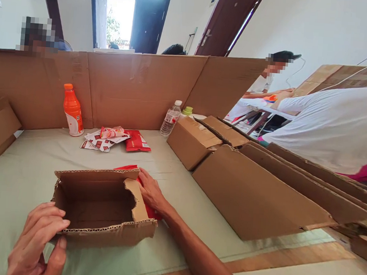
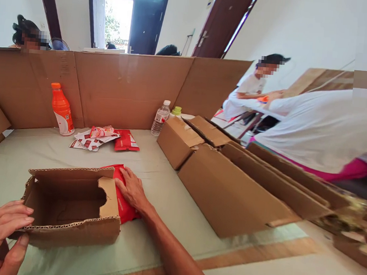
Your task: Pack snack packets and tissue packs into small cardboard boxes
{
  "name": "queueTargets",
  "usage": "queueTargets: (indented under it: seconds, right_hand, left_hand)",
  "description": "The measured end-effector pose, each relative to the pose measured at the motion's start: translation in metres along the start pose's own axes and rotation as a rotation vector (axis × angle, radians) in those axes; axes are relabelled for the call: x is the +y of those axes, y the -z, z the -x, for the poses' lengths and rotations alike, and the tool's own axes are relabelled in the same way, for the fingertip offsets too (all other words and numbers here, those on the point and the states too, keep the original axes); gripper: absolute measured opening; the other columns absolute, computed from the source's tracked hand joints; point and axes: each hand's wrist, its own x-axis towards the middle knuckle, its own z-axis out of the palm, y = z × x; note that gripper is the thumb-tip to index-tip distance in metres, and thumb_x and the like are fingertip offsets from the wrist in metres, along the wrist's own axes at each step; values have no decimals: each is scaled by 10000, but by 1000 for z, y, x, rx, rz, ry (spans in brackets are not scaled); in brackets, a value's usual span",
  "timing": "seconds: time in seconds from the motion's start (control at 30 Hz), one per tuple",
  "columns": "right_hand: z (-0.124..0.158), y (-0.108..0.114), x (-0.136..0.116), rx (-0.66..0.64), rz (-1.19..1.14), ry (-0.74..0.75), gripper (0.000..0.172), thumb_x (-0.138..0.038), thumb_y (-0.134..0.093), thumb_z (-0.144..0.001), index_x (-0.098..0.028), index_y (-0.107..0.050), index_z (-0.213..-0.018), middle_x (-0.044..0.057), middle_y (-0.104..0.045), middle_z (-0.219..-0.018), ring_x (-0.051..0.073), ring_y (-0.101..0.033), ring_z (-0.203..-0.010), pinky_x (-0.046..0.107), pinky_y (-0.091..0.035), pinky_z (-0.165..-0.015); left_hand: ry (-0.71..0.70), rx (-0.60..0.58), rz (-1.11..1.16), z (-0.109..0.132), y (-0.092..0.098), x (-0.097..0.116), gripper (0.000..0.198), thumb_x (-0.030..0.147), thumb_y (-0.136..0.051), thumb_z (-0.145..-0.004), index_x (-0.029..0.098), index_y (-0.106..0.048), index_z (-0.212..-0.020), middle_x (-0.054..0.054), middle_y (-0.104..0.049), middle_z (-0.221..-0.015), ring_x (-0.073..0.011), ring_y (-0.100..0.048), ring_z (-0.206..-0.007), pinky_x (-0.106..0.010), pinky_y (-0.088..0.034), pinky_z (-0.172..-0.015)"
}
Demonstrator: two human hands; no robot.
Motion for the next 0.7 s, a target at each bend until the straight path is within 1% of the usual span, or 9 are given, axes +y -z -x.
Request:
queueTargets:
  seconds: [0.07,0.13,0.2,0.27,0.37,0.47,0.53,0.57,0.7]
  right_hand:
    - [5,8,6,10,-80,-79,559,-439,-383,-1006,-180,-508,-1485,155,-525,-1531,294,-477,-1412,471,-368,-1146]
    - [9,16,11,3,-166,-153,606,-491,-452,-968,-159,-514,-1470,171,-616,-1427,314,-568,-1312,473,-410,-1098]
    - [11,21,15,-12,-252,-208,662,-527,-533,-912,-152,-519,-1458,158,-702,-1280,304,-661,-1157,432,-485,-988]
    - [10,24,17,-28,-333,-244,697,-536,-602,-849,-153,-540,-1428,120,-747,-1139,275,-706,-1001,374,-528,-847]
    - [8,24,16,-50,-437,-265,670,-522,-659,-758,-142,-617,-1308,79,-751,-991,255,-703,-862,327,-525,-689]
    - [6,24,12,-87,-539,-251,482,-504,-639,-730,-153,-694,-1055,44,-721,-868,233,-673,-767,295,-495,-582]
    - [7,25,9,-103,-595,-233,369,-499,-626,-731,-168,-681,-883,28,-695,-803,210,-644,-720,277,-468,-550]
    - [8,27,8,-105,-618,-227,347,-500,-625,-733,-172,-667,-837,24,-685,-783,200,-629,-703,273,-458,-546]
    - [13,33,5,-105,-700,-216,369,-532,-636,-735,-181,-658,-845,21,-689,-777,188,-607,-665,280,-457,-551]
  left_hand:
    - [-4,3,-12,1,2,1,303,-2,-586,-802,165,-668,-1042,-54,-696,-937,-222,-670,-974,-437,-556,-931]
    - [-10,2,-15,1,3,3,302,-1,-587,-800,176,-674,-1028,-51,-710,-915,-223,-678,-955,-439,-567,-917]
    - [-10,4,-8,1,4,4,307,-11,-589,-794,173,-676,-1023,-55,-715,-911,-223,-680,-955,-438,-566,-922]
    - [-1,12,-4,2,4,4,309,-13,-589,-794,171,-678,-1026,-59,-714,-916,-226,-680,-962,-441,-564,-930]
    - [9,26,1,2,2,4,310,-10,-592,-795,173,-683,-1028,-57,-715,-912,-230,-686,-957,-447,-566,-928]
    - [-5,26,17,1,2,5,309,-25,-591,-784,160,-678,-1017,-54,-708,-900,-223,-681,-966,-438,-557,-947]
    - [-17,25,21,0,2,7,305,-29,-589,-780,153,-674,-1011,-52,-703,-889,-217,-678,-961,-432,-554,-951]
    - [-20,24,19,0,3,7,301,-28,-589,-780,152,-672,-1007,-50,-702,-884,-214,-677,-955,-429,-555,-949]
    - [-17,18,10,0,4,8,301,-29,-582,-785,153,-671,-1008,-49,-704,-878,-213,-677,-956,-431,-558,-945]
